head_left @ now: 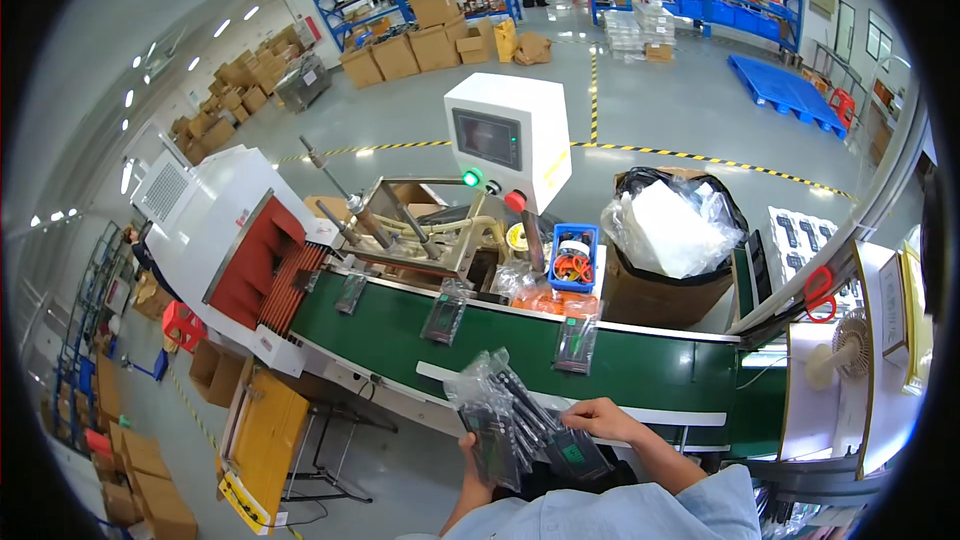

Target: The person places small, individually wrapped electronic components onto a moving conveyor belt in a factory setting. The person picks up the items from a stack and arranges them in a line on the belt, which transports them to a downstream workstation where other workers are visible.

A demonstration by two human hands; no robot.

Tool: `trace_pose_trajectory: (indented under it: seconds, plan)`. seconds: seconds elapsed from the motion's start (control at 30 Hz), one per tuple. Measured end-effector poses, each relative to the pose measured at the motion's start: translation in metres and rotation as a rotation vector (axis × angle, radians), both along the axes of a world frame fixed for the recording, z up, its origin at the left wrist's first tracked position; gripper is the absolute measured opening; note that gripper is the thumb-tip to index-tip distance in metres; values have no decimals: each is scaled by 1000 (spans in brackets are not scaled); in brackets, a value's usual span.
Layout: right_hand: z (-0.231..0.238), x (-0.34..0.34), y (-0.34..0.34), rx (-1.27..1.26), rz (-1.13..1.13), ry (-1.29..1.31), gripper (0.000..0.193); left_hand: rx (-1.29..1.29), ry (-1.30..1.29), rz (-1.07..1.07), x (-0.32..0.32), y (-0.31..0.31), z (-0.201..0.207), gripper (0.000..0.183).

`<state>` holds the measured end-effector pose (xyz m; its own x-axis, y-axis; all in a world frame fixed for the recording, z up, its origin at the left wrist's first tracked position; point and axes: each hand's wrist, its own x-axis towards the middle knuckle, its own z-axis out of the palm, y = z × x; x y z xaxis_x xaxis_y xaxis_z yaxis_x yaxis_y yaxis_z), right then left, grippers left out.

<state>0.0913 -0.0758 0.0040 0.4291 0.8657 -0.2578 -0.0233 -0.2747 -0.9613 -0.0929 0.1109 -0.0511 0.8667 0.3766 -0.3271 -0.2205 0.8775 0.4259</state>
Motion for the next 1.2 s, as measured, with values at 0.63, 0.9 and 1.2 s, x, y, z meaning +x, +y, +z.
trace_pose_trajectory:
  seconds: [0.63, 0.9, 1.2]
  plan:
    - [-179, 202, -151, -273, -1142, -288, 26, 25, -138, 41, 17, -5, 19, 73]
    - [-198, 193, -131, -616, -1257, -606, 30, -1, -49, -42, 10, -22, 17, 72]
    - [-53, 82, -45, -90, -502, 13, 36, -29, 72, -207, 11, -28, 21, 72]
